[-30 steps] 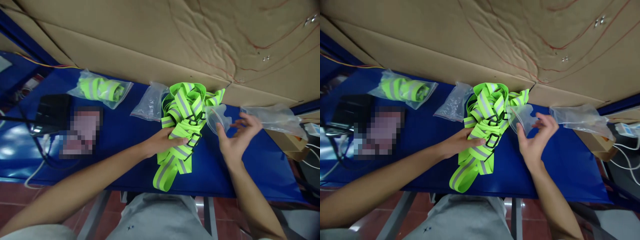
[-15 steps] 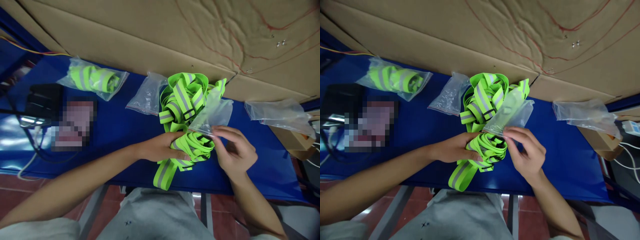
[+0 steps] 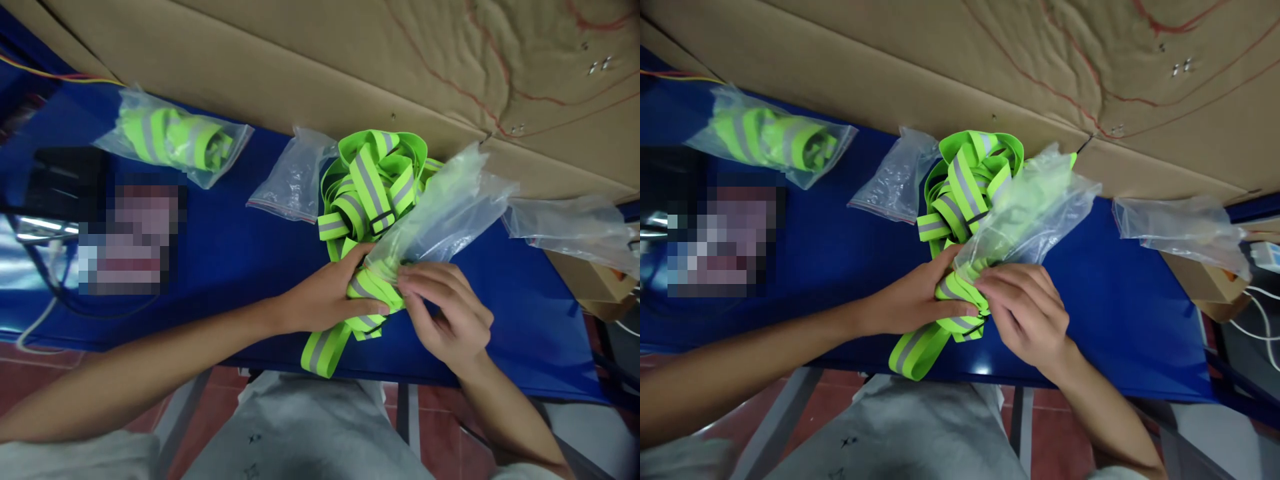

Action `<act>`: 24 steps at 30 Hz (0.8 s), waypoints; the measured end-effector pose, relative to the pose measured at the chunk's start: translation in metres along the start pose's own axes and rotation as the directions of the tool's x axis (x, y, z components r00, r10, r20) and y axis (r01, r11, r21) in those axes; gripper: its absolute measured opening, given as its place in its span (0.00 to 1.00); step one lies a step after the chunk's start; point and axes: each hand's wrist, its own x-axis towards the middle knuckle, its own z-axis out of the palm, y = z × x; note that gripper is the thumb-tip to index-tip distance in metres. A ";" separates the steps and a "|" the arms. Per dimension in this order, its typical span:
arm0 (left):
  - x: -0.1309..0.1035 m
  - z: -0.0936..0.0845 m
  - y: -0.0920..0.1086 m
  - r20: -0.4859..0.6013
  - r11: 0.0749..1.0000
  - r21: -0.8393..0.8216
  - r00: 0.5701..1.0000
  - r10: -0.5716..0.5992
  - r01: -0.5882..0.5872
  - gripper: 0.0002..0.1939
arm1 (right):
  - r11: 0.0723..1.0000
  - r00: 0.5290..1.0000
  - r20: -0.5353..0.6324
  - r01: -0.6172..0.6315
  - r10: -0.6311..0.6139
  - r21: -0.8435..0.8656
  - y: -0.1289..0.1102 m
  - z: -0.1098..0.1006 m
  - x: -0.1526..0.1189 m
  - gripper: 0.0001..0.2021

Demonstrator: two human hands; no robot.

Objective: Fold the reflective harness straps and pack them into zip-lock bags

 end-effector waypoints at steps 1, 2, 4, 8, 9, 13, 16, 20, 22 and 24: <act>-0.001 0.000 0.000 -0.005 1.000 0.012 1.000 0.012 -0.012 0.46 | 1.000 1.000 0.012 -0.001 0.001 -0.006 0.000 -0.001 0.000 0.21; -0.001 0.000 0.000 -0.005 1.000 0.022 1.000 0.022 -0.022 0.49 | 1.000 1.000 0.023 -0.014 0.014 -0.018 0.000 -0.002 0.001 0.21; -0.001 -0.001 0.000 0.011 0.998 0.047 1.000 0.028 -0.029 0.49 | 0.998 0.998 0.016 -0.061 0.061 -0.027 0.002 -0.005 0.002 0.20; 0.000 -0.003 0.000 0.040 0.997 0.041 0.997 0.063 -0.065 0.38 | 0.992 0.994 0.011 -0.111 0.110 0.055 0.003 -0.008 0.003 0.20; 0.000 -0.003 0.000 0.036 0.997 0.022 0.997 0.074 -0.074 0.36 | 0.995 0.996 0.028 -0.084 0.082 0.054 0.003 -0.009 0.003 0.21; 0.003 -0.002 -0.001 -0.029 0.999 0.006 0.999 0.042 -0.042 0.31 | 0.998 0.993 0.105 0.059 -0.059 0.002 -0.001 -0.010 -0.001 0.23; 0.003 -0.002 0.000 -0.066 0.999 0.043 0.998 0.004 -0.001 0.30 | 0.995 0.989 0.119 0.098 -0.093 -0.036 -0.003 -0.009 -0.005 0.22; 0.002 -0.001 0.001 -0.073 0.993 0.120 0.997 0.003 0.006 0.34 | 0.982 0.980 0.133 0.160 -0.145 -0.104 -0.004 -0.005 -0.007 0.24; -0.001 0.000 0.002 -0.062 0.985 0.172 0.998 0.030 -0.019 0.35 | 0.973 0.974 0.166 0.179 -0.154 -0.147 -0.005 -0.004 -0.007 0.24; -0.004 0.003 0.001 -0.061 0.978 0.203 0.996 0.065 -0.052 0.34 | 0.952 0.959 0.219 0.227 -0.182 -0.204 -0.007 -0.003 -0.008 0.22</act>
